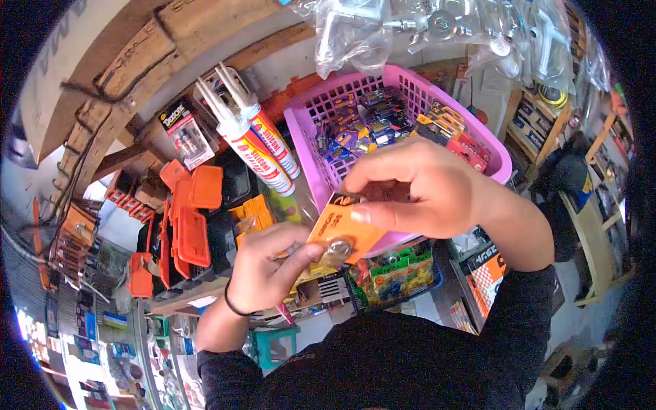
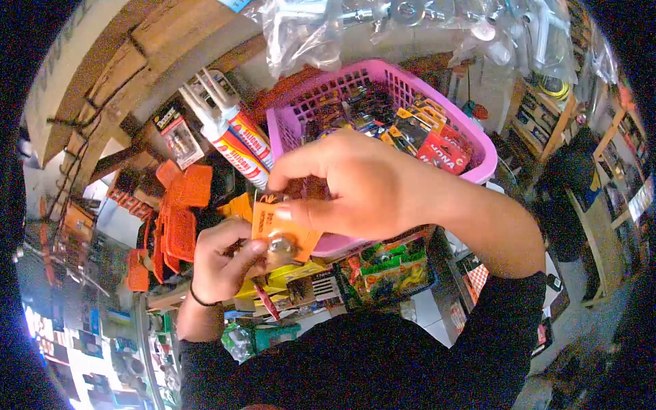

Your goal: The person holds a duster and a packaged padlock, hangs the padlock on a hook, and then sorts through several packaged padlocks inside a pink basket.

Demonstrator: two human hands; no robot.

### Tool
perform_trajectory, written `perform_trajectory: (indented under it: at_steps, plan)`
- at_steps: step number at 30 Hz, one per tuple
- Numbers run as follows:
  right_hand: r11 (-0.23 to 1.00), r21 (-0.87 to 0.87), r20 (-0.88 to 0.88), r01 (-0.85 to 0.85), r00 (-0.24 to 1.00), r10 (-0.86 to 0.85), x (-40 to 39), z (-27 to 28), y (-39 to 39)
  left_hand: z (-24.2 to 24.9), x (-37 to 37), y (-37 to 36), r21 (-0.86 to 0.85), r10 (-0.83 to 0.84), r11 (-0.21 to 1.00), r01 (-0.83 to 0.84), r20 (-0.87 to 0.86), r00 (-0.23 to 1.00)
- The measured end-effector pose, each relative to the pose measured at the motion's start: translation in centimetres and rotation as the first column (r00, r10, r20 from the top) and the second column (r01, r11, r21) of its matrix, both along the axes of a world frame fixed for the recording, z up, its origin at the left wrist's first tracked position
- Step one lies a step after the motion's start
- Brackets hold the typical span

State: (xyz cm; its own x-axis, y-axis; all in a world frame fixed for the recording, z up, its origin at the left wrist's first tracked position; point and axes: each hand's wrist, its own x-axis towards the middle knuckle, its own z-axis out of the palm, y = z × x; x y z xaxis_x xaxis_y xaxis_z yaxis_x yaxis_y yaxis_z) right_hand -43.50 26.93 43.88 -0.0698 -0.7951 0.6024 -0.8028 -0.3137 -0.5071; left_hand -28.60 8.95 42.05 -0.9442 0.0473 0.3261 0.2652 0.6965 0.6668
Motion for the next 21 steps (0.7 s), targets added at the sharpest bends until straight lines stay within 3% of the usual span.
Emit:
perform_trajectory:
  at_steps: [2, 5, 7, 9, 10, 11, 15, 16, 19, 21]
  plan:
    - [0.989, 0.115, 0.173, -0.088, 0.983, 0.067, 1.6, -0.3, 0.3, -0.8, 1.9, 0.0, 0.079, 0.02, 0.997, -0.019, -0.015, 1.0]
    - [0.975, 0.143, 0.295, -0.172, 0.947, 0.124, 3.5, -2.2, 0.2, -2.1, 4.5, 0.0, 0.007, 0.038, 0.999, -0.038, -0.063, 0.997]
    - [0.961, 0.202, 0.288, -0.189, 0.949, 0.126, 4.9, -3.1, 0.6, -3.7, 6.3, 0.1, 0.051, 0.073, 0.996, -0.071, -0.041, 0.996]
    - [0.946, 0.253, 0.28, -0.203, 0.951, 0.129, 6.3, -4.9, 0.8, -5.5, 8.2, 0.7, -0.03, 0.087, 0.996, -0.088, -0.023, 0.996]
    - [0.96, 0.198, 0.182, -0.199, 0.97, 0.164, 6.9, -6.4, 0.7, -7.3, 9.0, 1.2, 0.012, 0.101, 0.995, -0.101, -0.063, 0.993]
    - [0.967, 0.149, 0.107, -0.208, 0.975, 0.194, 7.8, -8.2, 0.8, -9.4, 10.0, 0.8, -0.111, 0.079, 0.99, -0.09, -0.098, 0.992]
    - [0.961, 0.185, -0.018, -0.203, 0.978, 0.21, 11.3, -13.3, 1.6, -15.4, 13.6, 2.0, 0.05, 0.094, 0.995, -0.091, -0.044, 0.995]
    - [0.949, 0.259, -0.013, -0.182, 0.981, 0.192, 12.2, -13.4, 2.1, -15.8, 14.3, 2.2, 0.128, 0.093, 0.987, -0.092, 0.003, 0.996]
    - [0.876, 0.459, 0.084, -0.147, 0.989, 0.121, 14.6, -12.7, 2.8, -16.9, 15.7, 2.2, 0.114, 0.038, 0.993, -0.036, -0.014, 0.999]
    - [0.879, 0.453, 0.113, -0.148, 0.988, 0.108, 15.5, -13.5, 2.6, -17.6, 17.1, 3.0, 0.144, 0.057, 0.988, -0.056, -0.001, 0.998]
